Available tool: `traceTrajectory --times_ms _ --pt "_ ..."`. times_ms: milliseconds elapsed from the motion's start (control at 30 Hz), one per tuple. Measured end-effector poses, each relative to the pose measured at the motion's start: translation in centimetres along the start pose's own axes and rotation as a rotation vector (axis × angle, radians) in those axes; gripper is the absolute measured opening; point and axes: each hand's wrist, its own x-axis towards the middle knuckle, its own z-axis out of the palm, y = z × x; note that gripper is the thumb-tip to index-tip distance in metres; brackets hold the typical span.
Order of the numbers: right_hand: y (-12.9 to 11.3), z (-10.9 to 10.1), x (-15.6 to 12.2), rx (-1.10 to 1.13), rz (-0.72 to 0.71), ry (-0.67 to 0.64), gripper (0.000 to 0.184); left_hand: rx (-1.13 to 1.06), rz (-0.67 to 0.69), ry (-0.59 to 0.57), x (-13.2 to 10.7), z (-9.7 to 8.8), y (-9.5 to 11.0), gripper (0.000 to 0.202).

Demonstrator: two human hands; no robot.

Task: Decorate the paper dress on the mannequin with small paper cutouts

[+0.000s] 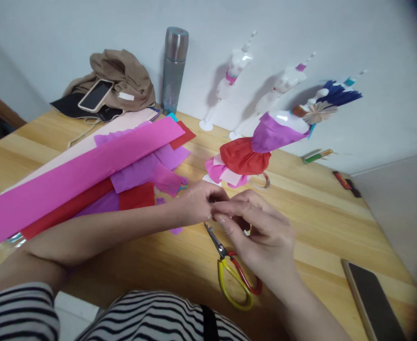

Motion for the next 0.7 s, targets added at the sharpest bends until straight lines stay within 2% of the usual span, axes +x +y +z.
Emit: traceTrajectory --times_ms 167,367,533,700 --pt "0.16 0.17 -0.3 -0.024 -0.034 -0.055 0.027 0.075 0.044 -0.003 0.11 -0.18 -0.71 0.013" --pt "0.11 0.33 -0.53 -0.161 -0.109 -0.086 0.021 0.09 -0.008 0.068 0.16 -0.05 -0.61 0.009" --pt "0.74 0.82 -0.81 -0.325 -0.2 -0.071 0.02 0.087 -0.031 0.126 0.15 -0.05 -0.39 0.016" --pt "0.48 0.89 -0.94 -0.319 -0.183 -0.076 0.022 0.054 -0.1 0.139 0.07 0.16 -0.26 0.016"
